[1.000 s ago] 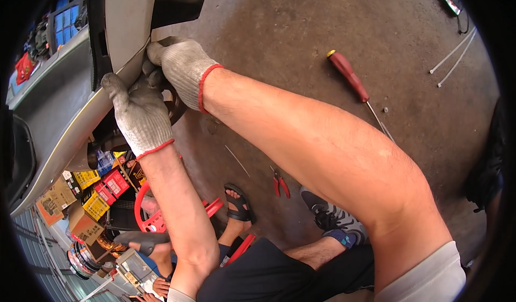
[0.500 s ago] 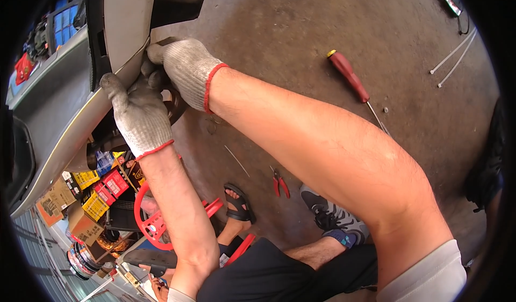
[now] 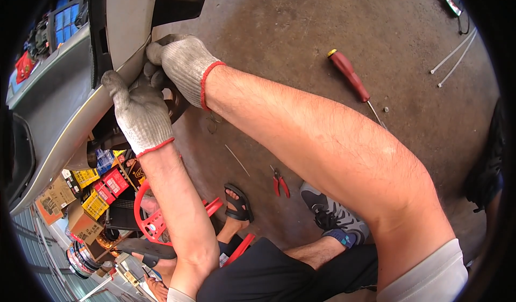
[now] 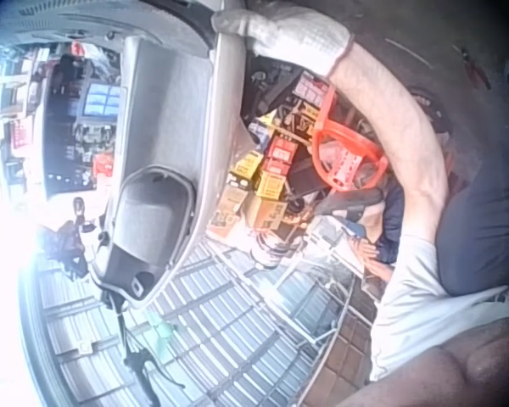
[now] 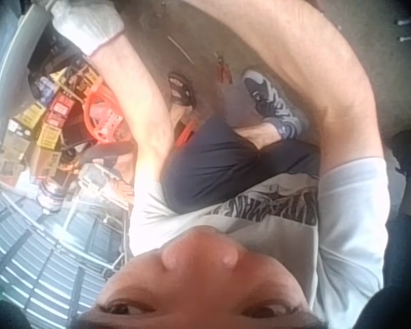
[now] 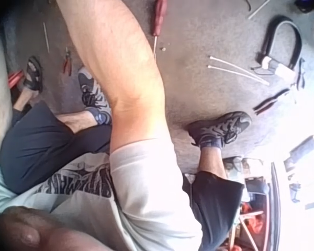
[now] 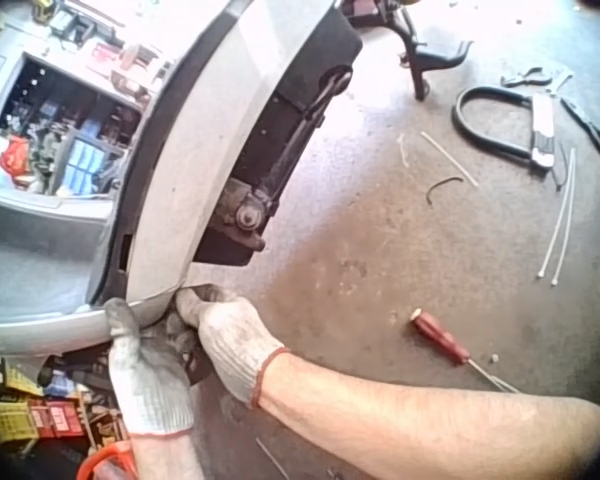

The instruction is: Assembling and securing plastic panels on a white scooter using a screwdriver and zip ties.

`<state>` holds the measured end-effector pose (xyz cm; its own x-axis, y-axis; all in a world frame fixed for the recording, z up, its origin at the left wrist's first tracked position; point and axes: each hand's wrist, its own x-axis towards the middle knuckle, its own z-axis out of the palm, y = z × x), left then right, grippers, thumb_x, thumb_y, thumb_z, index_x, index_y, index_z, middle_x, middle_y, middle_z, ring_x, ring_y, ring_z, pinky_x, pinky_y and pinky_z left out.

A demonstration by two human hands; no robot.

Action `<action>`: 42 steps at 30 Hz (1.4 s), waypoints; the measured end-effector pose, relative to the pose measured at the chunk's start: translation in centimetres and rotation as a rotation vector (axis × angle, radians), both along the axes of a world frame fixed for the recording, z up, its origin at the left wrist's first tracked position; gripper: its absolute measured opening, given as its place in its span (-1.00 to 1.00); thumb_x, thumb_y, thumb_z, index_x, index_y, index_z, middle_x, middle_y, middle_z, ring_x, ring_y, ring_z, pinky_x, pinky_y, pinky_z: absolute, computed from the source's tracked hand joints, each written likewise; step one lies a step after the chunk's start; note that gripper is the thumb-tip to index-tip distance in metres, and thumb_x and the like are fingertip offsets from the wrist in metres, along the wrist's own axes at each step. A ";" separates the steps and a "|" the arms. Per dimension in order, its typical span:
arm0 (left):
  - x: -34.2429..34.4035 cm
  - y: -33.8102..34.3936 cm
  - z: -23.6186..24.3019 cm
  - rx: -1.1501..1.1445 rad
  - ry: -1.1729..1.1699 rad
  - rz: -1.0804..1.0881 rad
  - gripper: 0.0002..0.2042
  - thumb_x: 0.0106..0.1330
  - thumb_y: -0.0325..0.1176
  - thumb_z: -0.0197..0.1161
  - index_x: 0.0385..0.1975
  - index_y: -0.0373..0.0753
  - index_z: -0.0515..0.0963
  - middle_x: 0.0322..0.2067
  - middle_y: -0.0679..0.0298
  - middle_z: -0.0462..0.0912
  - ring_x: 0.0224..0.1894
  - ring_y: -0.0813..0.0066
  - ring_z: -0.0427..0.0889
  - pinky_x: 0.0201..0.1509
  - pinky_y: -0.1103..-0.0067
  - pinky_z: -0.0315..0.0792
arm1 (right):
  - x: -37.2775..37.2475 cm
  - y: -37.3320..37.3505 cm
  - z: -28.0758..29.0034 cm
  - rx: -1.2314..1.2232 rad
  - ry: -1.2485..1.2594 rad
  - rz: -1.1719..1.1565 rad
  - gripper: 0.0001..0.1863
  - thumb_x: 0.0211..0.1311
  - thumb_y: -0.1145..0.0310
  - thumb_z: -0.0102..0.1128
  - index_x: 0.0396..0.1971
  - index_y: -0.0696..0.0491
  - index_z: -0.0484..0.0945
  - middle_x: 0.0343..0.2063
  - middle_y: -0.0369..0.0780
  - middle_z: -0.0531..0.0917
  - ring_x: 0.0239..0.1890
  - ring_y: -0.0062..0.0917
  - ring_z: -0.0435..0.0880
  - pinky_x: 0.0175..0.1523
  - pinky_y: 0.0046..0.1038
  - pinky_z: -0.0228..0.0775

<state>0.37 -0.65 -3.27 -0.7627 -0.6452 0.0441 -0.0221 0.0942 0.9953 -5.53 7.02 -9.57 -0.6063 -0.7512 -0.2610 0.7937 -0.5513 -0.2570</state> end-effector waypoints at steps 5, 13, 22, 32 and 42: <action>0.0 -0.2 -0.1 -0.003 -0.010 -0.006 -0.39 0.50 0.07 0.21 0.17 -0.47 0.41 0.04 0.03 0.58 0.04 0.21 0.58 0.16 0.31 0.49 | -0.3 0.5 0.6 0.058 -0.005 0.090 -0.78 0.49 0.26 0.10 -0.24 0.09 0.61 -0.47 -0.30 0.64 -0.49 -0.59 0.52 -0.36 -0.49 0.37; 0.0 -0.7 0.1 0.000 -0.032 -0.084 -0.38 0.48 0.06 0.23 0.19 -0.44 0.38 0.07 -0.02 0.55 0.09 0.16 0.56 0.22 0.28 0.45 | -1.0 1.3 0.1 0.027 0.034 0.170 -0.71 0.54 0.23 0.04 -0.23 0.10 0.65 -0.48 -0.31 0.67 -0.46 -0.63 0.57 -0.30 -0.52 0.43; 0.1 -0.7 -0.2 -0.106 -0.039 0.009 -0.19 0.43 0.18 0.24 0.37 -0.41 0.18 0.27 -0.16 0.38 0.37 -0.13 0.39 0.50 0.12 0.19 | -3.6 11.8 -4.5 0.899 1.505 0.398 -0.63 0.39 0.13 0.20 0.04 0.03 0.68 -0.05 -0.15 0.71 -0.02 -0.36 0.70 0.11 -0.33 0.56; 0.3 -0.5 0.1 0.034 -0.125 -0.073 -0.45 0.42 -0.26 0.29 0.29 -0.45 0.33 0.25 -0.14 0.43 0.36 -0.15 0.39 0.46 0.01 0.24 | -3.2 23.1 -11.0 0.883 2.359 0.711 -0.79 0.18 0.28 0.27 -0.22 -0.04 0.76 0.16 -0.14 0.61 0.23 -0.16 0.54 0.26 -0.25 0.49; 0.5 -0.4 1.2 0.063 -0.284 -0.041 -0.60 0.44 -0.44 0.20 0.23 -0.42 0.42 0.14 -0.07 0.56 0.19 -0.11 0.59 0.22 0.06 0.49 | -7.3 23.9 -8.8 0.905 2.325 0.891 -0.69 0.09 0.14 0.42 -0.15 -0.14 0.76 0.13 -0.24 0.60 0.29 -0.23 0.44 0.33 -0.24 0.36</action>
